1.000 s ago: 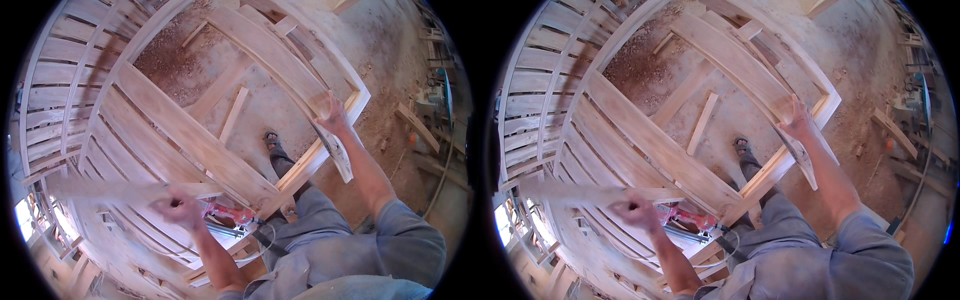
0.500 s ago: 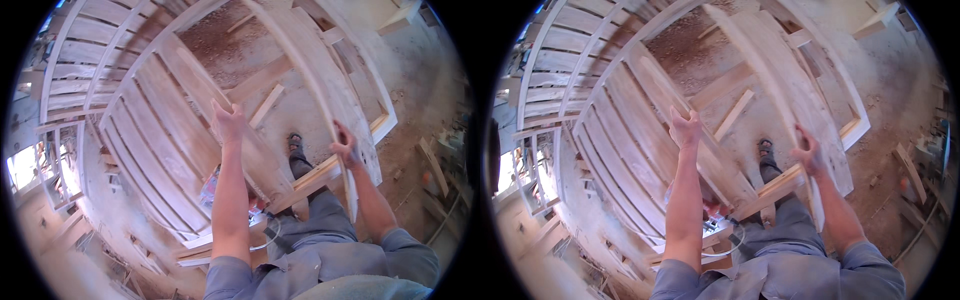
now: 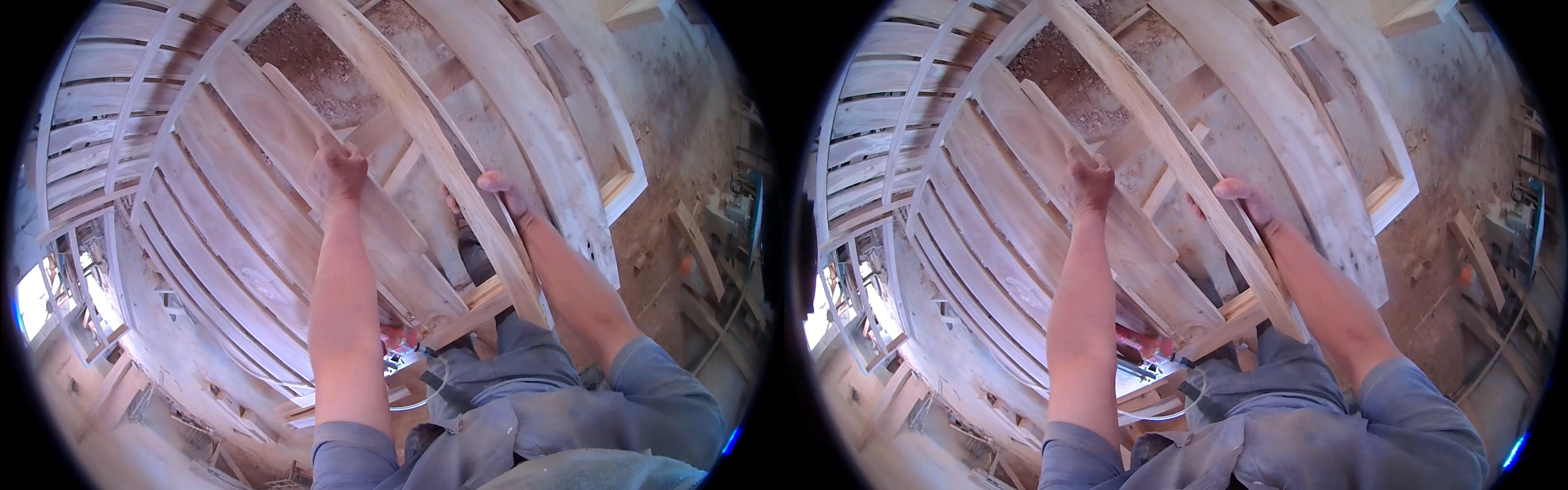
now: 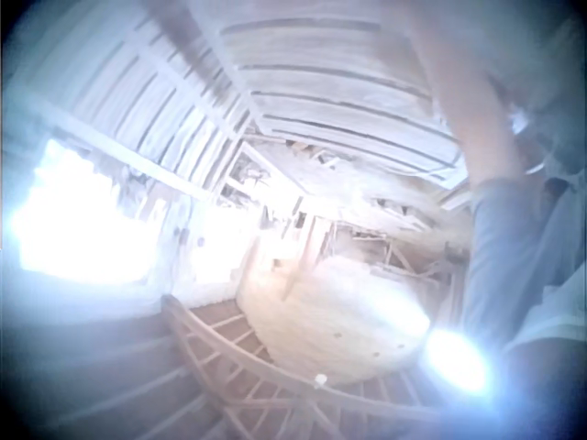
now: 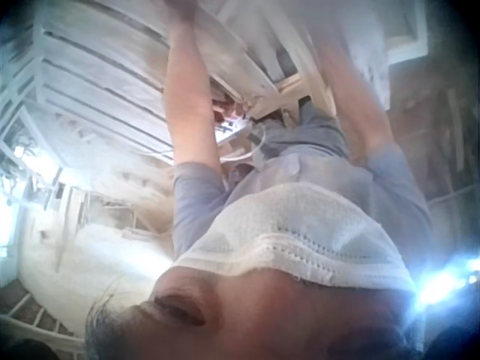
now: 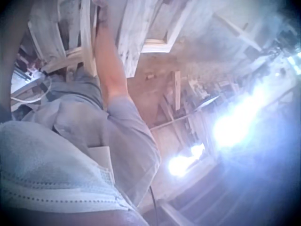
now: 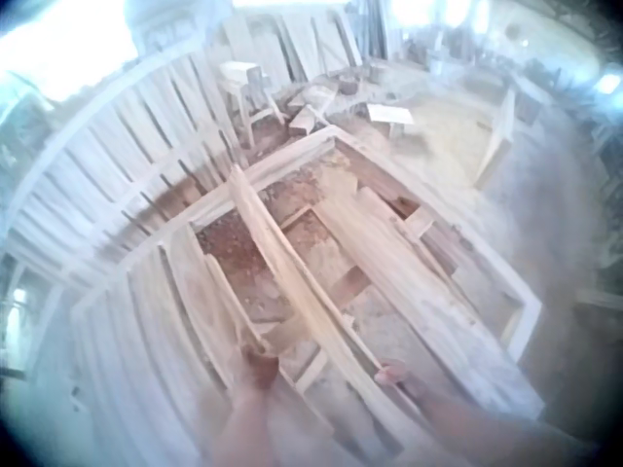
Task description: The person assembles a wooden structure by placing planks onto a frame and securing them with a nail gun. They also use an angle grinder to smooth the edges of a plank before fitting it into the assembly.
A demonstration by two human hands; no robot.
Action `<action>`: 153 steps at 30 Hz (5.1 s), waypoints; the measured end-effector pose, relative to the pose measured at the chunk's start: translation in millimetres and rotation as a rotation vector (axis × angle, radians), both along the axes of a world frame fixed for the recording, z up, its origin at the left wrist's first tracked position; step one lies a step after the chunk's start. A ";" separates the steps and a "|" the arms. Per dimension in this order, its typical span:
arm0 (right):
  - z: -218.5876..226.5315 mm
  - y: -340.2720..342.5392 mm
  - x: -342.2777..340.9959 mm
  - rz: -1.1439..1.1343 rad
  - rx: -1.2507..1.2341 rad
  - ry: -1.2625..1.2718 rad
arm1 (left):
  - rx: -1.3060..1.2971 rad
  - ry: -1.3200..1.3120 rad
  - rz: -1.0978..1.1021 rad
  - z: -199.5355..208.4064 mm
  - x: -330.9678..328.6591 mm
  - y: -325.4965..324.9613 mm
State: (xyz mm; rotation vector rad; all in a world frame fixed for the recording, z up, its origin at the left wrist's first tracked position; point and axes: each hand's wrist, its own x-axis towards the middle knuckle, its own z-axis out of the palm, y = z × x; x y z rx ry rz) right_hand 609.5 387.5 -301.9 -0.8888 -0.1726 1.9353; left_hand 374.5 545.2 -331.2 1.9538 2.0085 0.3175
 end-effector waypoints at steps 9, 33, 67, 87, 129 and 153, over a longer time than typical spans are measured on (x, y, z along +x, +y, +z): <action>-39.3 32.3 -42.8 0.024 0.271 -1.518 | 0.408 -0.163 -0.087 -44.1 -21.3 -3.8; -65.0 42.2 -77.4 -0.080 -0.126 -1.134 | 0.351 -0.217 -0.107 -32.5 -28.4 0.6; -68.7 38.7 -61.4 0.139 0.217 -0.986 | 0.207 -0.173 -0.023 -18.9 -15.8 8.0; -109.7 246.2 -71.9 0.175 0.684 -1.508 | 0.150 -0.105 -0.099 -28.8 -64.2 -23.5; -3.9 -281.6 -291.7 0.811 -0.175 -0.637 | 0.075 -0.550 0.714 96.8 -217.5 -346.2; 24.2 -146.8 -276.8 0.762 0.008 -1.141 | 0.144 -0.623 0.638 59.6 -270.6 -266.2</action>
